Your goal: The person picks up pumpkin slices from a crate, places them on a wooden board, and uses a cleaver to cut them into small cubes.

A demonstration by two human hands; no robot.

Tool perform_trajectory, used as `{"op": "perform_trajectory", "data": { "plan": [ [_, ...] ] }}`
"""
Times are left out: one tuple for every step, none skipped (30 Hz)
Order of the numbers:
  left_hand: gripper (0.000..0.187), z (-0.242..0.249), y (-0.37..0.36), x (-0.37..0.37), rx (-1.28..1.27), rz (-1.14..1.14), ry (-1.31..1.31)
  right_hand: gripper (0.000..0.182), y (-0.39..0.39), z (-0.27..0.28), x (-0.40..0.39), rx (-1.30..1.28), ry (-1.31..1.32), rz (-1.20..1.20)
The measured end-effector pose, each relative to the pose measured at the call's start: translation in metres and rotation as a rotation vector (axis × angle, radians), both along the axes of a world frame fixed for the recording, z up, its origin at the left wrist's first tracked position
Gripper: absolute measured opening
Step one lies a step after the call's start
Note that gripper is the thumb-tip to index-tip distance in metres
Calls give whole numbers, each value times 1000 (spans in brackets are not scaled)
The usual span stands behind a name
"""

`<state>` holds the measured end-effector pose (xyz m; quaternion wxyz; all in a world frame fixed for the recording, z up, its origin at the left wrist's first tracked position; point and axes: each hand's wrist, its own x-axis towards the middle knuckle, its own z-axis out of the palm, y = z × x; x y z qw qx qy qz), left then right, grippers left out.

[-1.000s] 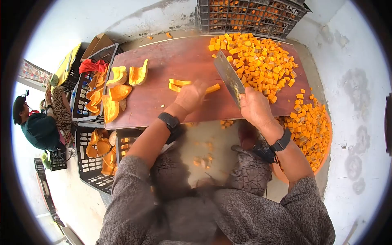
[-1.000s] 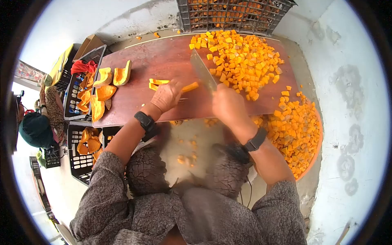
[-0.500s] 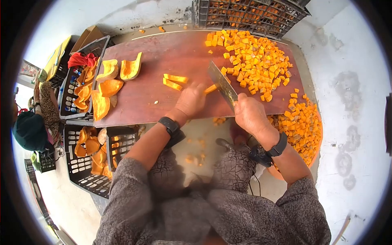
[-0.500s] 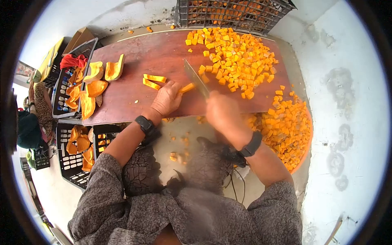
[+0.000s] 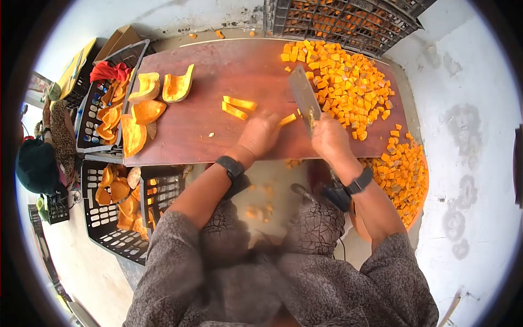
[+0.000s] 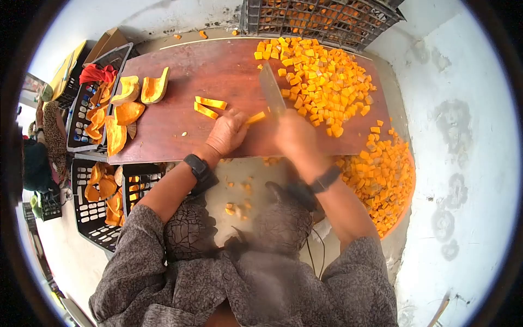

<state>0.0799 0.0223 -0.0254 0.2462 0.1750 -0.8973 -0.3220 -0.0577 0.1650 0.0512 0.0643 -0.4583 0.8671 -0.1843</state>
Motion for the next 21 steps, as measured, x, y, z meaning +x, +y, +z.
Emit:
{"op": "perform_trajectory", "data": {
  "plan": [
    [10, 2, 3, -1, 10, 2, -1, 15, 9, 8, 2, -19, 0, 22],
    [11, 3, 4, -3, -8, 20, -13, 16, 16, 16, 5, -35, -4, 60],
    [11, 3, 4, -6, -29, 36, -23, 16, 21, 23, 9, -29, -4, 57],
    [11, 2, 4, -9, -26, 34, -21, 16, 25, 29, 12, 49, -29, 37],
    [10, 0, 3, -11, -37, 27, -8, 16, 28, 31, 13, 125, -54, 17],
    [10, 0, 1, -13, -50, 21, 6, 16, 31, 30, 14, 124, -51, 15],
    [10, -1, 0, -15, -50, 20, 8, 15, 33, 27, 14, 150, -49, 29],
    [9, -3, -1, -16, -49, 9, 3, 15, 33, 23, 13, 177, -49, 44],
    [9, -4, -1, -16, -47, -1, -3, 15, 30, 16, 11, 179, -51, 47],
    [9, -5, -1, -16, -42, 3, -9, 15, 25, 8, 9, 144, -29, 94],
    [9, -5, 0, -16, -36, 6, 4, 15, 23, 0, 11, 110, -11, 134],
    [9, -5, 0, -18, -38, 8, 29, 15, 16, -3, 11, 108, -10, 132],
    [9, -5, -2, -19, -47, 11, 35, 15, 5, -4, 10, 138, 21, 109],
    [9, -6, -1, -18, -48, -5, 48, 15, -3, -4, 10, 167, 48, 86],
    [9, -5, -3, -16, -52, -22, 60, 15, -7, -5, 6, 154, 51, 89],
    [9, -4, -3, -13, -63, -19, 62, 16, -9, -5, 2, 124, 26, 51],
    [9, -5, -1, -12, -64, -10, 60, 17, -10, -5, -2, 98, 1, 15],
    [9, -5, -1, -11, -62, 0, 58, 17, -6, 1, -1, 32, -14, 18],
    [9, -5, -1, -11, -57, 2, 58, 17, -2, 10, 2, 36, -14, 20],
    [8, -5, -1, -11, -44, 8, 53, 17, 4, 20, 5, 29, -51, 23],
    [8, -8, 0, -12, -28, 13, 47, 18, 9, 27, 9, 24, -88, 24]
  ]
}}
